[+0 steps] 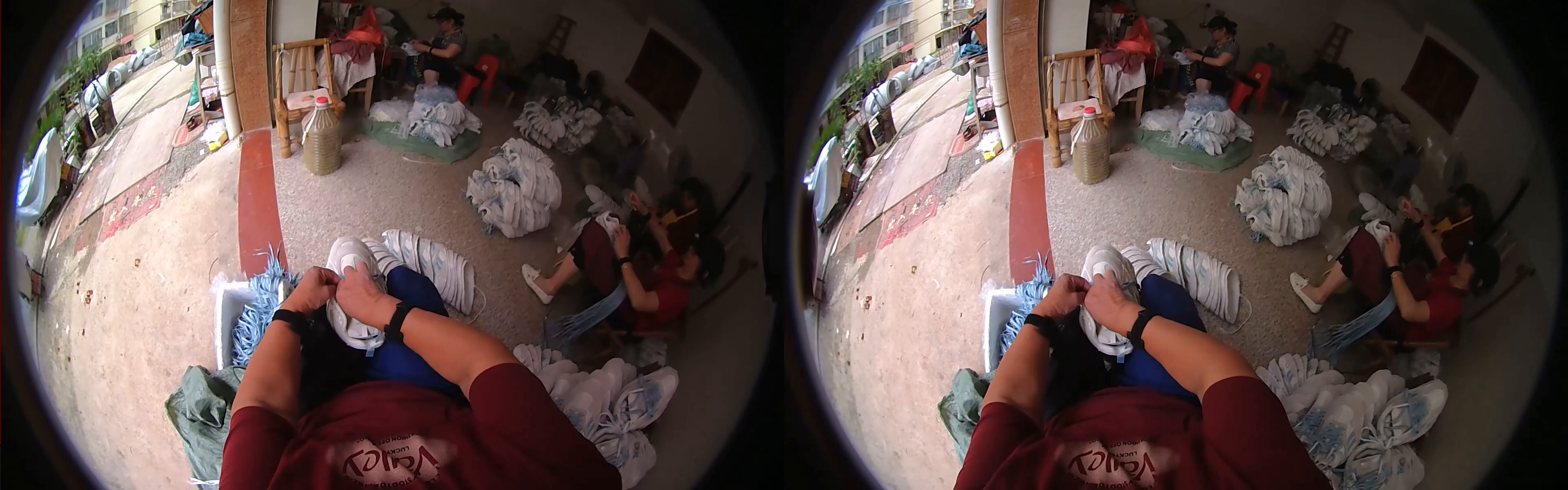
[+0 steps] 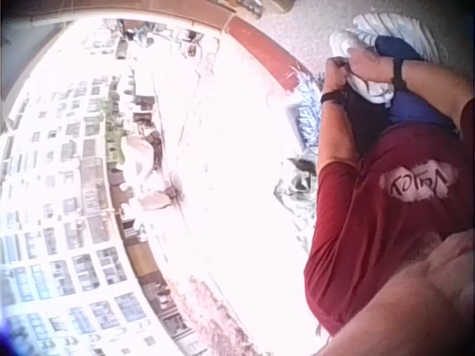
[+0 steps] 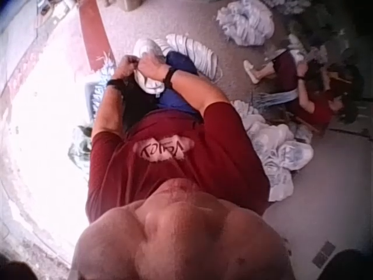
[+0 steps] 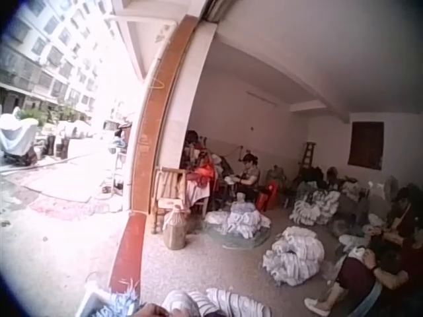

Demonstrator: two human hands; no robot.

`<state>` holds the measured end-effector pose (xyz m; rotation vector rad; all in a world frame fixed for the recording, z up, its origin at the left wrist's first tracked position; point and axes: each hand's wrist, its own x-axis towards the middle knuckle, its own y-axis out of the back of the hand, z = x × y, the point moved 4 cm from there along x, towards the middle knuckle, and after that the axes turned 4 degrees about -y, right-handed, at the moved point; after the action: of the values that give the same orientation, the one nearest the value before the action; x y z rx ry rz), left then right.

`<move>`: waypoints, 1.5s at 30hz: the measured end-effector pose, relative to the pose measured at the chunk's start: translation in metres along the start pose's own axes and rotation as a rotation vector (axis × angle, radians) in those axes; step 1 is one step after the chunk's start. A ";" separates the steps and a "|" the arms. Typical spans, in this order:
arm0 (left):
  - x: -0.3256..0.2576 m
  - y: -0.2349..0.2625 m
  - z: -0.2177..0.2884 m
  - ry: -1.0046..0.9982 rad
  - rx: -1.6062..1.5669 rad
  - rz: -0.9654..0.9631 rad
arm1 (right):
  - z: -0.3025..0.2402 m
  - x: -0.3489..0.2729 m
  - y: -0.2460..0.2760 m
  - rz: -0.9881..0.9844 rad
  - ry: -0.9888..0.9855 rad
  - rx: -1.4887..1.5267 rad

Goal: Lace up white athletic shoes by pulling light blue laces through the eyelets.

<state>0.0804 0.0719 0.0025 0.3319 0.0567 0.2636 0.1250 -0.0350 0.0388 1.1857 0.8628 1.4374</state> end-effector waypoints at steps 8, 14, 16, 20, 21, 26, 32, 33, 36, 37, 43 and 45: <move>0.004 0.001 -0.004 -0.061 0.073 0.175 | 0.003 -0.024 0.053 -0.576 0.276 1.194; 0.000 -0.006 0.004 -0.022 0.099 0.248 | 0.075 -0.060 0.182 0.017 0.048 1.800; -0.013 -0.018 0.023 -0.139 0.226 0.332 | 0.090 -0.067 0.164 0.032 -0.082 1.776; -0.052 -0.051 0.090 -0.618 0.563 0.165 | 0.098 -0.079 0.142 0.320 -0.197 1.995; -0.059 -0.058 0.094 -0.613 0.568 0.164 | 0.094 -0.079 0.141 0.375 -0.223 2.060; -0.065 -0.084 0.088 -0.785 0.884 -0.093 | 0.081 -0.080 0.120 0.374 -0.314 2.214; -0.060 -0.097 0.082 -0.900 0.750 -0.112 | 0.070 -0.097 0.081 0.357 -0.497 2.320; -0.062 -0.098 0.083 -0.911 0.768 -0.084 | 0.070 -0.101 0.075 0.372 -0.515 2.344; -0.065 -0.095 0.088 -0.908 0.865 -0.057 | 0.072 -0.108 0.067 0.438 -0.610 2.384; -0.065 -0.095 0.089 -0.890 0.943 -0.055 | 0.072 -0.110 0.066 0.443 -0.610 2.383; -0.051 -0.097 0.066 -0.887 0.816 -0.107 | 0.069 -0.113 0.057 0.469 -0.731 2.353; -0.052 -0.098 0.068 -0.793 0.690 -0.187 | 0.071 -0.117 0.047 0.449 -0.775 2.349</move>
<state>0.0613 -0.0527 0.0345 1.0902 -0.6148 -0.0983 0.1778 -0.1642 0.0757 3.2687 1.5693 -0.7379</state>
